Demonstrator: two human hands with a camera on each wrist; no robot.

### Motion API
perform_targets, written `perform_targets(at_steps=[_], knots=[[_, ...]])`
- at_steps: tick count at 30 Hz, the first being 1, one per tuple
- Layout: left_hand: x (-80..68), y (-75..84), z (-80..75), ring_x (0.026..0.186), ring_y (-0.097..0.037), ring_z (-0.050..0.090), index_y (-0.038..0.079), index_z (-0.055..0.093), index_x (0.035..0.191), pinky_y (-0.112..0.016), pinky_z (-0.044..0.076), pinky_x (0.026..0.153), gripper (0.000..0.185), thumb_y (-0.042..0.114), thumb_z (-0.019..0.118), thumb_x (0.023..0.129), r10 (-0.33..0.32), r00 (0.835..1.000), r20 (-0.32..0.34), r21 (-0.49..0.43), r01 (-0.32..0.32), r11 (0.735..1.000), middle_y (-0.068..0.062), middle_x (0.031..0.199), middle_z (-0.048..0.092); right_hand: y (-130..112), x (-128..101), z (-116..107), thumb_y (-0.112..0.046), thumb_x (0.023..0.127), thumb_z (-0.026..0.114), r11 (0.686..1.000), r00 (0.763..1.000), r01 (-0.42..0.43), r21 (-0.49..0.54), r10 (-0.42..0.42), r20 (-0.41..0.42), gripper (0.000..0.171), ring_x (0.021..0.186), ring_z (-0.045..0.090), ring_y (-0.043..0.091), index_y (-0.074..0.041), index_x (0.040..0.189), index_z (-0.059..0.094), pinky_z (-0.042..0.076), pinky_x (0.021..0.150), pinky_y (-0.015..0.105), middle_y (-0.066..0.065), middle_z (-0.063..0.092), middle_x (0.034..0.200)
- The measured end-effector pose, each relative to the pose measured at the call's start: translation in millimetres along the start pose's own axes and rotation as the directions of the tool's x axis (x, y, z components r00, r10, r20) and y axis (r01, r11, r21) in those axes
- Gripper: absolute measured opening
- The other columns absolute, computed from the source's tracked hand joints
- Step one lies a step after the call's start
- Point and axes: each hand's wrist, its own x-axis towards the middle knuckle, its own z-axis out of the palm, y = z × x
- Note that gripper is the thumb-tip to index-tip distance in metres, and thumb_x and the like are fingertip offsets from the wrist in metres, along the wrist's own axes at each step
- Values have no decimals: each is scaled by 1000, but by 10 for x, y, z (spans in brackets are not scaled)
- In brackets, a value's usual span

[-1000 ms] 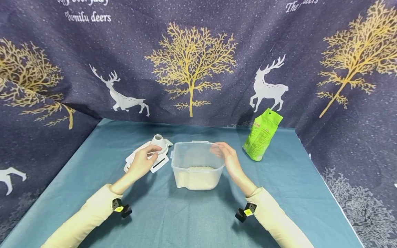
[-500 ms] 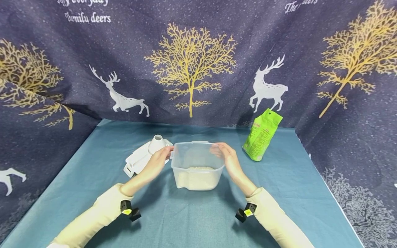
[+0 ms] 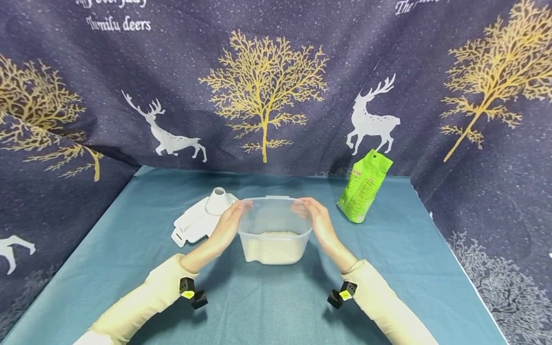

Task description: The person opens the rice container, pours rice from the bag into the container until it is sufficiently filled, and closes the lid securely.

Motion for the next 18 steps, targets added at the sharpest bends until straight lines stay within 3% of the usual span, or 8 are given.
perform_targets(at_steps=[8, 14, 18], knots=[[22, 78, 77, 132, -38, 44, -4, 52, 128, -50, 31, 113, 38, 16, 29, 105, -112, 993, -24, -184, 106, 977, -23, 134, 53, -15, 2, 3, -25, 106, 33, 1000, 1000, -5, 2, 5, 1, 45, 101, 67, 7, 12, 126, 50, 49, 95, 27, -1, 73, 107], [32, 79, 133, 131, -36, 46, -2, 52, 126, -49, 32, 112, 37, 17, 28, 105, -137, 989, -58, -182, 125, 975, -20, 132, 55, -19, 4, -29, -28, 107, 30, 1000, 1000, -7, -26, 7, 10, 48, 102, 67, 9, 10, 126, 52, 50, 96, 31, 2, 72, 110], [33, 78, 144, 129, -34, 48, -1, 53, 124, -48, 33, 112, 37, 18, 28, 105, -134, 989, -70, -169, 120, 978, -19, 129, 57, -21, 18, -81, -28, 106, 31, 996, 998, -55, -63, 53, -30, 46, 98, 66, 6, 6, 125, 55, 52, 88, 28, -10, 71, 102]])
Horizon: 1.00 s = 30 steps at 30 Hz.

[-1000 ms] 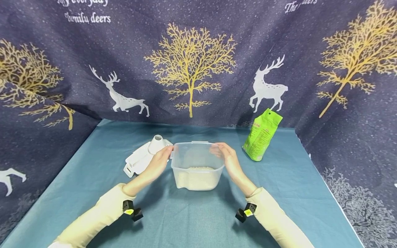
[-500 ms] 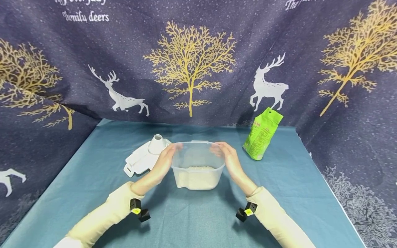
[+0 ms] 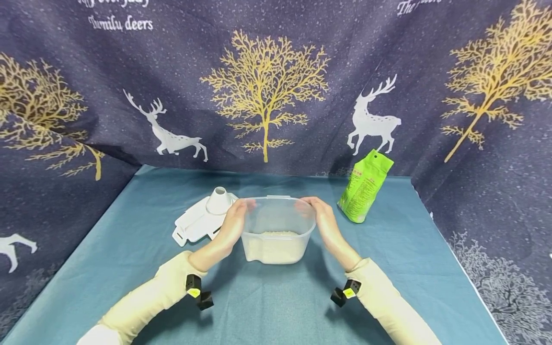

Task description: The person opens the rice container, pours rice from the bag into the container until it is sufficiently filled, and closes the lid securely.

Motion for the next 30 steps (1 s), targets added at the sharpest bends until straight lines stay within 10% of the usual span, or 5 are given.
perform_targets(at_steps=[21, 30], knots=[[-4, -20, -12, 128, -35, 50, -1, 53, 122, -49, 33, 111, 36, 20, 28, 106, 28, 999, 25, 4, -28, 1000, -21, 124, 60, 108, 83, -333, -12, 102, 38, 993, 982, -82, 89, 96, -161, 20, 86, 65, 2, -14, 108, 57, 50, 79, 21, -15, 68, 87], [6, -20, -26, 128, -35, 52, 0, 53, 122, -49, 35, 110, 36, 20, 29, 106, 34, 999, 30, 19, -35, 999, -21, 124, 61, 172, 89, -508, -6, 100, 34, 988, 947, -127, 92, 148, -285, 19, 75, 65, 0, -4, 104, 53, 52, 74, 20, -15, 65, 76]])
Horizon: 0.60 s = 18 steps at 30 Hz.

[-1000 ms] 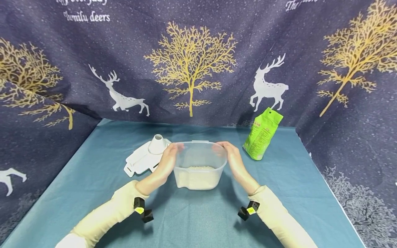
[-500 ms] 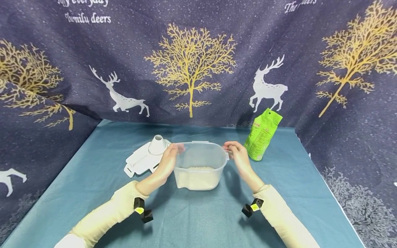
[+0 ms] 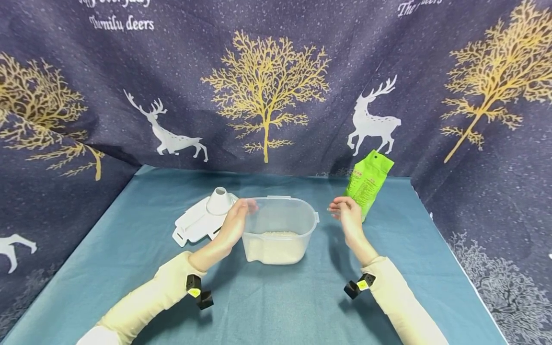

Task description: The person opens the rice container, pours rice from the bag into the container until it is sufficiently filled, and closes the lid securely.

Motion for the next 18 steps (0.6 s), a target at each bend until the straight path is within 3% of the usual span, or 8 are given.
perform_targets(at_steps=[9, 14, 18], knots=[[3, -4, 1, 124, -35, 54, 1, 54, 120, -50, 38, 107, 34, 20, 30, 105, 2, 1000, -9, 19, -2, 1000, -21, 123, 62, 94, 61, -203, -10, 101, 32, 982, 990, -139, -130, 140, -2, 31, 66, 63, -5, 9, 120, 47, 53, 66, 16, -15, 63, 71], [7, -7, 5, 124, -35, 55, 1, 55, 120, -50, 38, 107, 34, 20, 30, 106, 6, 1000, -4, 20, -6, 1000, -21, 123, 62, 123, 53, -312, -13, 101, 31, 945, 957, -283, -165, 289, 14, 46, 64, 63, -4, 13, 139, 33, 54, 67, 17, -15, 61, 71], [13, -9, 7, 124, -34, 55, 2, 55, 120, -50, 37, 108, 35, 21, 30, 106, 8, 1000, 0, 26, -8, 1000, -20, 124, 62, 133, 48, -394, -14, 100, 34, 920, 929, -362, -152, 369, 21, 43, 62, 65, -3, 10, 135, 37, 55, 66, 18, -16, 62, 66]])
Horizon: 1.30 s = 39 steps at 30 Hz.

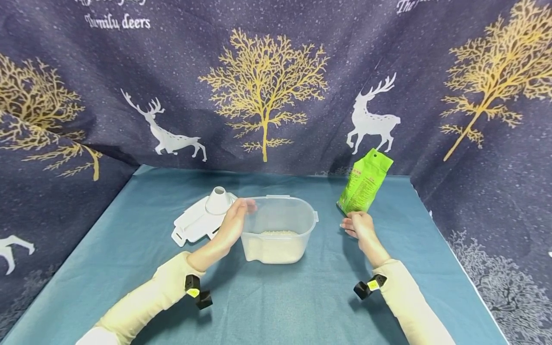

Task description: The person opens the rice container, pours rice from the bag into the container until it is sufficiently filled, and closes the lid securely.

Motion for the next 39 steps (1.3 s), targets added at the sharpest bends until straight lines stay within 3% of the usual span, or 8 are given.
perform_targets(at_steps=[8, 14, 19, 22, 25, 29, 33, 39], knots=[[3, -6, -3, 124, -35, 55, 1, 54, 121, -50, 37, 108, 35, 20, 30, 106, 9, 1000, 4, 5, -9, 1000, -21, 124, 63, 66, 6, -127, -13, 97, 34, 1000, 999, -31, 2, 31, -33, 43, 59, 66, 0, 11, 132, 37, 56, 64, 20, -11, 64, 65], [-2, -5, -7, 124, -35, 55, 1, 54, 121, -50, 37, 108, 34, 20, 31, 105, 8, 1000, 5, -5, -8, 1000, -21, 124, 62, 134, 91, -199, -13, 95, 37, 996, 994, 25, -87, -35, -108, 39, 56, 64, -1, 13, 122, 47, 54, 57, 18, -11, 62, 62], [6, -11, -5, 123, -35, 56, 0, 54, 120, -50, 38, 108, 33, 19, 31, 105, 15, 1000, 5, -6, -15, 1000, -21, 124, 62, 184, 216, -228, -16, 90, 45, 986, 966, 44, -159, -82, -245, 60, 52, 58, -3, 11, 141, 28, 52, 52, 18, -9, 58, 66], [5, -10, -5, 123, -35, 56, 1, 54, 120, -50, 38, 107, 33, 19, 31, 105, 15, 1000, 2, -6, -15, 1000, -21, 123, 63, 206, 276, -229, -20, 88, 49, 976, 947, 13, -216, -82, -312, 70, 54, 55, 1, 5, 145, 17, 52, 55, 20, 5, 58, 85], [2, -9, -9, 123, -35, 56, 1, 55, 119, -50, 38, 107, 32, 19, 32, 105, 10, 1000, 1, -7, -10, 1000, -21, 123, 63, 214, 324, -231, -23, 89, 50, 962, 943, 2, -272, -92, -321, 73, 66, 57, 12, 4, 146, 14, 50, 68, 29, 24, 51, 113], [-6, -6, -20, 123, -35, 56, 1, 55, 119, -50, 38, 107, 32, 18, 32, 105, 10, 1000, -4, -5, -10, 1000, -21, 122, 64, 188, 373, -227, -22, 89, 52, 959, 951, 16, -283, -102, -291, 77, 102, 54, 34, 4, 147, 10, 42, 91, 43, 35, 34, 140], [-13, 1, -24, 122, -35, 56, 1, 55, 119, -50, 38, 106, 32, 18, 32, 105, 20, 1000, -3, -4, -20, 1000, -21, 121, 64, 159, 419, -229, -17, 88, 55, 965, 963, 36, -260, -103, -249, 81, 129, 34, 44, 7, 147, 6, 31, 108, 51, 36, 21, 148], [-10, -8, -15, 122, -35, 56, 1, 55, 120, -50, 38, 107, 32, 18, 32, 105, 20, 1000, -1, -15, -20, 1000, -21, 122, 63, 174, 487, -242, -11, 86, 60, 966, 972, 55, -252, -110, -209, 84, 137, 27, 44, 8, 148, 6, 26, 113, 52, 33, 19, 150]])
